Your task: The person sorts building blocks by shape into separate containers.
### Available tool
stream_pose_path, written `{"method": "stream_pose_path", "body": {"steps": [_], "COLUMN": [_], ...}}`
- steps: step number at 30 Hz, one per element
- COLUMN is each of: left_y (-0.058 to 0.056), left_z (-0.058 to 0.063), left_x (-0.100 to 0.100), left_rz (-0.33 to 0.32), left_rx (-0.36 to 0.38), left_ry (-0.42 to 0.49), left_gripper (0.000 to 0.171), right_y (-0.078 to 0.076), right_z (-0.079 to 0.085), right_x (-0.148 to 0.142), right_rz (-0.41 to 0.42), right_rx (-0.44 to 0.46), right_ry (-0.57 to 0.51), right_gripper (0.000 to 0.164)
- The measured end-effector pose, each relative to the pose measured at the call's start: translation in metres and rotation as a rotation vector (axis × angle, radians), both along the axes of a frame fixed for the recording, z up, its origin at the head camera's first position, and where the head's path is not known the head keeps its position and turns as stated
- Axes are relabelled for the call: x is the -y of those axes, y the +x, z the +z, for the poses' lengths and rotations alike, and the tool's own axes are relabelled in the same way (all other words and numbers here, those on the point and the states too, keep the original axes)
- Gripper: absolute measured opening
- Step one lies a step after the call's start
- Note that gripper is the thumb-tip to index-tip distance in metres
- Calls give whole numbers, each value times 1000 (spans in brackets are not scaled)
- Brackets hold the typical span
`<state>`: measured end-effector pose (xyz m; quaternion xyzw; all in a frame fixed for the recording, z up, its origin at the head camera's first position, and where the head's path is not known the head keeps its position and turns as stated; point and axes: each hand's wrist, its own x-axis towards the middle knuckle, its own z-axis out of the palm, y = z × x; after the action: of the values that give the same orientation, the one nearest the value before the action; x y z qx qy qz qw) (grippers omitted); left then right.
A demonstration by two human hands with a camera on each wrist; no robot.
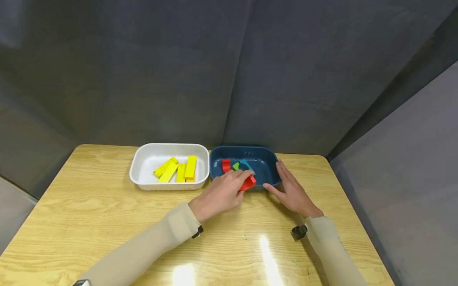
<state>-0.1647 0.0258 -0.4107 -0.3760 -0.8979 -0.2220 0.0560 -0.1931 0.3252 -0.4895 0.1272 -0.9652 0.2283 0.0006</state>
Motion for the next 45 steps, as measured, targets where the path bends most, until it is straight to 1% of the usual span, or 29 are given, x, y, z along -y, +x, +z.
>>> {"method": "stream_pose_path", "body": {"steps": [4, 7, 13, 17, 20, 24, 28, 33, 36, 41, 45], "left_y": [-9, -16, -29, -37, -43, -50, -54, -57, -58, -58, -59], "left_z": [2, 3, 5, 3, 2, -1, -3, -4, -4, -5, -6], "left_x": [7, 12, 20, 24, 26, 29, 34, 36, 36, 34, 32], "left_rz": [21, 38, 69, 83, 87, 83, 66, 41, 36, 50, 46], "left_rx": [-6, 12, 63, 115, 151, 176, 165, 139, 144, 169, 169], "left_ry": [-5, -12, -32, -62, -87, -108, -117, -131, -142, -172, -187], "left_gripper": [57, 57, 59, 63, 67, 73, 73, 72, 73, 73, 73], "right_y": [2, 2, 2, 2, 3, 2, 3, 3, 2, 2, 3], "right_z": [1, 2, 2, 2, 2, 2, 2, 2, 2, 1, 1], "right_x": [0, 0, 0, 1, 1, 0, 1, 0, 0, 0, 0], "right_rz": [-1, -6, -18, -26, -26, -23, -20, -18, -16, -10, -9], "right_rx": [10, 15, 26, 32, 31, 28, 30, 33, 27, 23, 26], "right_ry": [-5, -7, -3, 6, 6, -1, -6, -7, -4, -6, -13], "right_gripper": [106, 105, 105, 106, 106, 105, 105, 106, 106, 105, 105]}}
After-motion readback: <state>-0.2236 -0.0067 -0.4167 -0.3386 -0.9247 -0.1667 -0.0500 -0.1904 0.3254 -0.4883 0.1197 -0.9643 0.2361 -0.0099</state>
